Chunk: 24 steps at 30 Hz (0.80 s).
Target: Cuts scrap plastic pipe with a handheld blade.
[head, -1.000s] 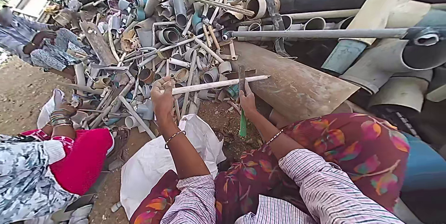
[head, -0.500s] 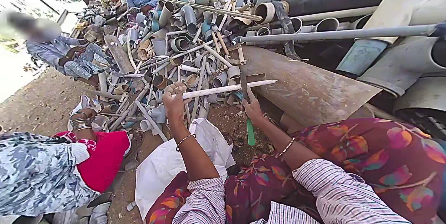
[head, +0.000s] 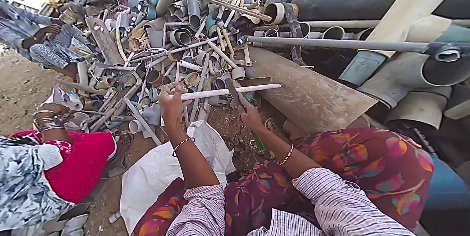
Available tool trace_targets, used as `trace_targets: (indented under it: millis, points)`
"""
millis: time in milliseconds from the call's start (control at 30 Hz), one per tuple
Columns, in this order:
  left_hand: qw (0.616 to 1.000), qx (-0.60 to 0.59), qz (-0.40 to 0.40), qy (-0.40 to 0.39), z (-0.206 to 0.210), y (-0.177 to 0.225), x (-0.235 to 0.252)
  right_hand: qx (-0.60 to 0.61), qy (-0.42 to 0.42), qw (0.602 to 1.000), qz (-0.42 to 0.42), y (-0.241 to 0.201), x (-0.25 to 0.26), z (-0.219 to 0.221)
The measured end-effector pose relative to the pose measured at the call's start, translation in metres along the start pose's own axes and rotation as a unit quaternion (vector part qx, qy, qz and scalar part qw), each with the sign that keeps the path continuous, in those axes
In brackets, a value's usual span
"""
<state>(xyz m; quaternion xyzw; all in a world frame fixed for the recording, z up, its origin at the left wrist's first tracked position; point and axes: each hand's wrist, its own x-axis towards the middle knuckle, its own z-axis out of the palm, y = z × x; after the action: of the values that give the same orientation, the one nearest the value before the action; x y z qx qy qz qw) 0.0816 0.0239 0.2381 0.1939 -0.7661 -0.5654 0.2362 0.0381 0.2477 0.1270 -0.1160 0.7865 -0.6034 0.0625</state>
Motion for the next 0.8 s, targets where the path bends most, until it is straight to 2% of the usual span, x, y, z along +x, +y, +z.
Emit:
trace_targets:
  millis: [67, 133, 200, 267, 367, 400, 500, 567, 633, 700, 800]
  points:
    - [1.0, -0.001, -0.001, 0.001, -0.001, -0.001, -0.007, 0.03, 0.06, 0.997, 0.044, 0.017, 0.012, -0.005]
    - [1.0, -0.005, 0.002, 0.001, -0.003, 0.0, -0.016, 0.096, 0.163, 0.97, 0.151, 0.043, 0.038, -0.025]
    - [1.0, -0.003, 0.002, 0.003, -0.003, 0.001, -0.02, 0.119, 0.205, 0.945, 0.224, 0.058, 0.052, -0.043]
    - [1.0, 0.006, 0.004, 0.002, -0.004, -0.001, -0.017, 0.108, 0.182, 0.956, 0.202, 0.049, 0.046, -0.034]
    - [1.0, 0.006, -0.001, 0.006, -0.005, -0.009, -0.012, 0.035, 0.072, 0.994, 0.07, 0.008, 0.016, 0.004]
    - [1.0, 0.005, -0.003, 0.008, -0.005, -0.01, -0.012, 0.023, 0.048, 0.997, 0.059, -0.003, 0.009, 0.011]
    - [1.0, 0.008, -0.012, 0.009, -0.001, -0.003, -0.01, 0.06, 0.068, 0.992, 0.083, 0.006, 0.016, 0.003]
    - [1.0, 0.01, -0.013, 0.006, -0.001, -0.001, -0.006, 0.13, 0.138, 0.971, 0.148, 0.025, 0.036, -0.014]
    - [1.0, 0.012, -0.012, 0.003, -0.001, 0.0, -0.007, 0.179, 0.163, 0.952, 0.189, 0.031, 0.044, -0.025]
    - [1.0, 0.008, -0.011, 0.013, -0.003, -0.002, -0.012, 0.189, 0.108, 0.963, 0.162, 0.023, 0.032, -0.013]
    - [1.0, -0.006, -0.006, 0.015, -0.003, -0.009, -0.015, 0.12, -0.04, 0.989, 0.074, -0.02, -0.001, 0.017]
